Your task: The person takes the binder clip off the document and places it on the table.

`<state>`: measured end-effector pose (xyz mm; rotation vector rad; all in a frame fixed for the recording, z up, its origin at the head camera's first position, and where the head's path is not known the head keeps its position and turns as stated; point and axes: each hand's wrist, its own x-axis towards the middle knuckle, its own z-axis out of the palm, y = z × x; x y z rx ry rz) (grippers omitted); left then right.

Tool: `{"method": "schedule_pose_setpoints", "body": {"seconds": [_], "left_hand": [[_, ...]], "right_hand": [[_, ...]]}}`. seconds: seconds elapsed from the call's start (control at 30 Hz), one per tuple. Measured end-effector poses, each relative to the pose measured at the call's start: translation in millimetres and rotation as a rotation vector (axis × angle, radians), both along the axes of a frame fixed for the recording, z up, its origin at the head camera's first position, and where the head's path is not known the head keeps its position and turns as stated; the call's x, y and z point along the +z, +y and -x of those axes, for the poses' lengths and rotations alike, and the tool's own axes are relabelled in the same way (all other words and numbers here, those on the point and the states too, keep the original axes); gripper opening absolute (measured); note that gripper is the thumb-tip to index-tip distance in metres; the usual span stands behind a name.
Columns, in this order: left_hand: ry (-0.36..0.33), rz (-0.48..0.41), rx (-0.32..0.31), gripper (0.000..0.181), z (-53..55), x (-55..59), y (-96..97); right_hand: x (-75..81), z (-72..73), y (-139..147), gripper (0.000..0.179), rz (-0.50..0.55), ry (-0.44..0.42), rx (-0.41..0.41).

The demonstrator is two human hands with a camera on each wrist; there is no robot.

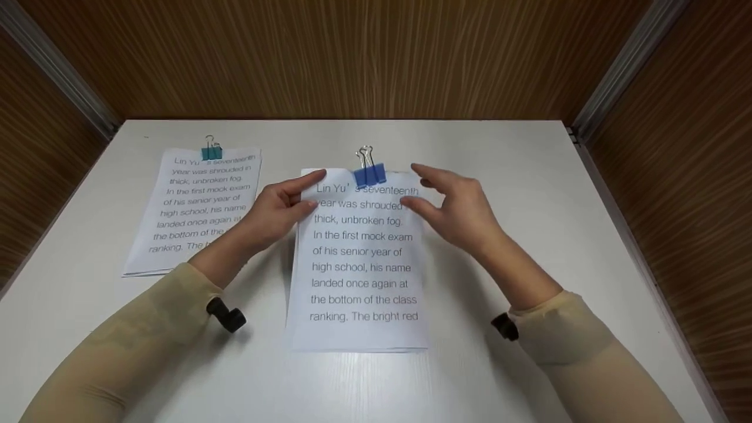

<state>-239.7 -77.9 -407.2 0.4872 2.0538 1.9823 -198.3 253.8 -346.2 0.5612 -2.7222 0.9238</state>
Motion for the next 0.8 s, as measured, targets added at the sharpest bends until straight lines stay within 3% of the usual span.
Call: {"method": "schedule_pose_setpoints", "body": {"seconds": [0.17, 0.33, 0.6, 0.8], "left_hand": [[0.015, -0.002, -0.022, 0.058, -15.2, 5.0, -0.6], [0.027, -0.011, -0.062, 0.058, -26.9, 7.7, -0.9], [0.073, -0.027, -0.124, 0.055, -38.8, 8.7, -0.7], [0.093, -0.033, -0.141, 0.054, -42.3, 9.1, -1.4]], "right_hand": [[21.7, 20.1, -4, 0.055, 0.151, -0.113, -0.012], [33.8, 36.4, -11, 0.055, 0.195, -0.204, 0.045], [36.3, 56.5, -18, 0.058, 0.241, -0.376, 0.196], [37.5, 61.0, -19, 0.054, 0.21, -0.469, 0.262]]}}
